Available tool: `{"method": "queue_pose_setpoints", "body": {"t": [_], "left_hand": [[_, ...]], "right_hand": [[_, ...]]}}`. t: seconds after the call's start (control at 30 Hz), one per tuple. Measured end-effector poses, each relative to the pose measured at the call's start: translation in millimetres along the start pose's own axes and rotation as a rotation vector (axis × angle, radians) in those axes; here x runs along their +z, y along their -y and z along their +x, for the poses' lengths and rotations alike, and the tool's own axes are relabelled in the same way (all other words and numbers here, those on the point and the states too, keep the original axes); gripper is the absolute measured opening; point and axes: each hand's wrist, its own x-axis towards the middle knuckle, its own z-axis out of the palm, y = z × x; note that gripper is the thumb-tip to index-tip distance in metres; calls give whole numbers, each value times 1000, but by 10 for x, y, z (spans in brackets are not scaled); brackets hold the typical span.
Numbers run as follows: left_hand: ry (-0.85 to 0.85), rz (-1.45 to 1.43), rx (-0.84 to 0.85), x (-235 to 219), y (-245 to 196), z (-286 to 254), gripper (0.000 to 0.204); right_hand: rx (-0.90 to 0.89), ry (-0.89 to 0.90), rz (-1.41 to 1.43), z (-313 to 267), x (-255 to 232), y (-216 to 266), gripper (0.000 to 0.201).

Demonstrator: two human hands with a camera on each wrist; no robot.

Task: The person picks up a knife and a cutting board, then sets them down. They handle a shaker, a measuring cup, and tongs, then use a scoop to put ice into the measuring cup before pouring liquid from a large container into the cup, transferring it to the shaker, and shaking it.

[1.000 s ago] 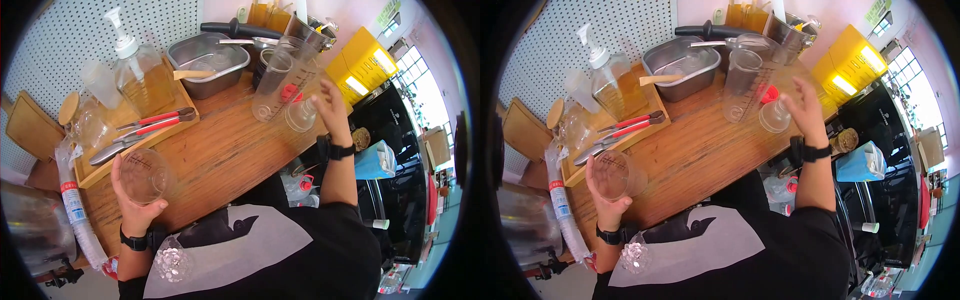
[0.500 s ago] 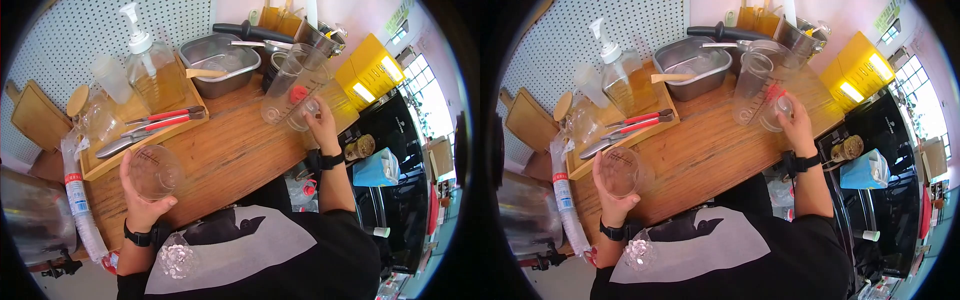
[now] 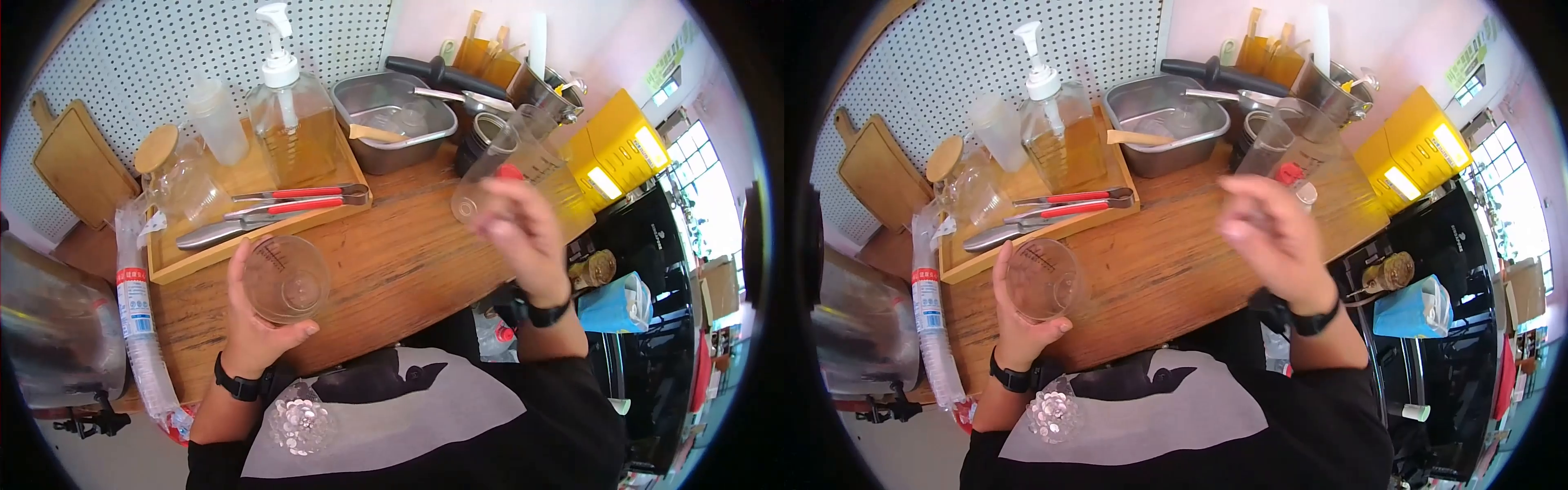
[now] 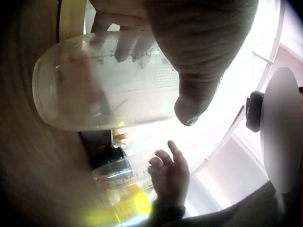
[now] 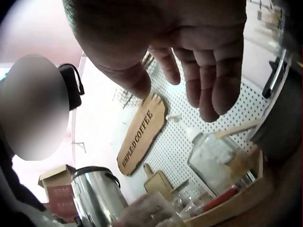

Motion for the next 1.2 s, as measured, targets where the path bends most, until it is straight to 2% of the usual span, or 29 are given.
{"method": "queue_pose_setpoints", "body": {"t": [0.03,0.17,0.23,0.27,0.33,0.37,0.43,0.5,0.57,0.63,0.8,0.87,1.0,1.07,1.2], "left_hand": [[-3,-6,-6,0,-7,-6,120],[-17,-34,8,-46,25,-23,120],[-18,-28,-6,-43,2,-28,120],[-19,-22,-20,-48,-6,-30,119],[8,0,-6,-76,25,-30,118],[31,25,8,-79,39,-27,117],[38,22,10,-63,12,-22,117],[42,23,15,-37,-9,-20,116],[16,-12,-7,-46,-32,-20,115],[22,3,-9,-64,-27,-18,115],[52,83,29,-103,-7,-19,113],[62,139,52,-106,-15,-19,112],[40,94,-26,-80,-52,-26,122],[57,107,5,-94,-67,-23,112],[56,170,34,-116,-70,-24,111]], "right_hand": [[87,22,47,125,162,-54,33],[-12,84,-150,487,409,-13,38],[-245,187,-262,600,433,208,38],[-240,183,-263,680,444,305,38],[-343,234,-625,911,458,445,33],[-432,195,-718,1046,498,427,29],[-411,136,-944,1369,545,193,30],[-318,121,-1136,1758,547,-201,30],[91,173,-1317,2116,560,-544,28],[258,101,-1367,2302,480,-923,25],[397,74,-1401,2365,322,-1208,31],[497,116,-1418,2382,295,-1235,30],[549,182,-1453,2445,269,-1154,30],[421,61,-1481,2439,321,-1054,29],[188,29,-1583,2416,340,-565,26]]}}
